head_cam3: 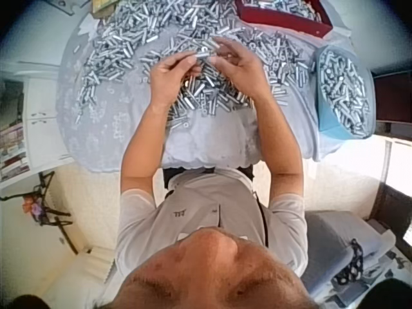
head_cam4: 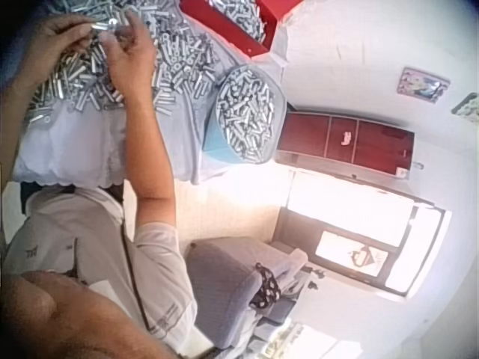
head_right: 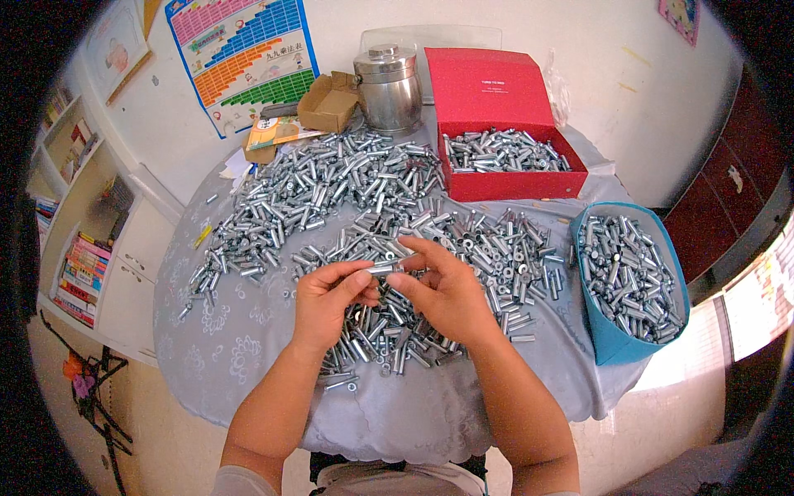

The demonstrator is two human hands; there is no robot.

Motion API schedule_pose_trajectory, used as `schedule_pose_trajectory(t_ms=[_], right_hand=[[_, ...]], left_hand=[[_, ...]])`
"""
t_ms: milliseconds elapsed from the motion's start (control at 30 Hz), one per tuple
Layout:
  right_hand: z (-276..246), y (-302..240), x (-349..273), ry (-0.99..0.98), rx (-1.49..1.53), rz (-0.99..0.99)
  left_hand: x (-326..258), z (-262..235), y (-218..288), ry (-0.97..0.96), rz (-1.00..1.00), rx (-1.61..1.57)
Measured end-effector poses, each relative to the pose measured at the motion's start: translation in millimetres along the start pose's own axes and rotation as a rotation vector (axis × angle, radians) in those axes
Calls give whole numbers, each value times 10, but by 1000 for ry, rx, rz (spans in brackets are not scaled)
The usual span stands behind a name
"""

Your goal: The person sits at a table covered with a large pile of metal fasteners. They repeatedly pick up a cylindrical metal tube and a small metal ring, insert the ring into the tube, and place the assembled unit into a blue container.

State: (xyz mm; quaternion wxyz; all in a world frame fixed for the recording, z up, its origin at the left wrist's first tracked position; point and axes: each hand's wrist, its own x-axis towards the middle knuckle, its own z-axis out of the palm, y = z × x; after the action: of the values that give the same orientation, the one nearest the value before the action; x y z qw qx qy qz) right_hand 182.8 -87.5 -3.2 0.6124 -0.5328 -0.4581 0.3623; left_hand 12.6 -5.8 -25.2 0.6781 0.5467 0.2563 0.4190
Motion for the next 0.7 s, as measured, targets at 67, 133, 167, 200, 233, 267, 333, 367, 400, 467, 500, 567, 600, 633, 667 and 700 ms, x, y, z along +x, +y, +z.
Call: schedule_pose_trajectory(t_ms=[67, 133, 167, 200, 233, 267, 333, 367, 400, 467, 500, 567, 600, 633, 667, 700], right_hand=[[-61, 33, 29, -50, -52, 92], [-101, 74, 40, -71, -86, 86], [-109, 96, 36, -67, -92, 35], [-115, 115, 36, -63, -98, -16], [-120, 132, 44, -45, -130, -70], [-122, 150, 53, -27, -162, -122], [-117, 116, 54, 12, -254, -227], [-100, 44, 46, 32, -313, -280], [-90, 5, 43, 52, -372, -334], [-110, 37, 54, 33, -437, -354], [-120, 64, 62, 24, -471, -364], [-115, 191, 87, 0, -522, -454], [-107, 227, 87, -13, -547, -499], [-90, 222, 76, -5, -550, -504], [-53, 202, 63, 1, -552, -511], [-24, 171, 51, 7, -555, -518]], left_hand=[[4, -1, -10, 6, -2, 2], [-2, 11, 13, 15, -18, 3], [-2, 16, 21, 20, -26, 4], [1, 9, 25, 32, -37, 2], [6, -7, 29, 43, -48, 0], [10, -18, 28, 55, -60, -3], [18, -21, 15, 64, -49, 0], [19, -25, 11, 70, -43, 1], [19, -23, 9, 71, -30, 8], [24, -6, 6, 70, -4, 20], [28, -1, 5, 60, 8, 16], [33, 5, -2, 41, 32, 8], [34, 14, -6, 31, 31, 17], [36, 27, -9, 21, 30, 27], [34, 27, -11, 13, 30, 36], [33, 22, -10, 5, 18, 50]])
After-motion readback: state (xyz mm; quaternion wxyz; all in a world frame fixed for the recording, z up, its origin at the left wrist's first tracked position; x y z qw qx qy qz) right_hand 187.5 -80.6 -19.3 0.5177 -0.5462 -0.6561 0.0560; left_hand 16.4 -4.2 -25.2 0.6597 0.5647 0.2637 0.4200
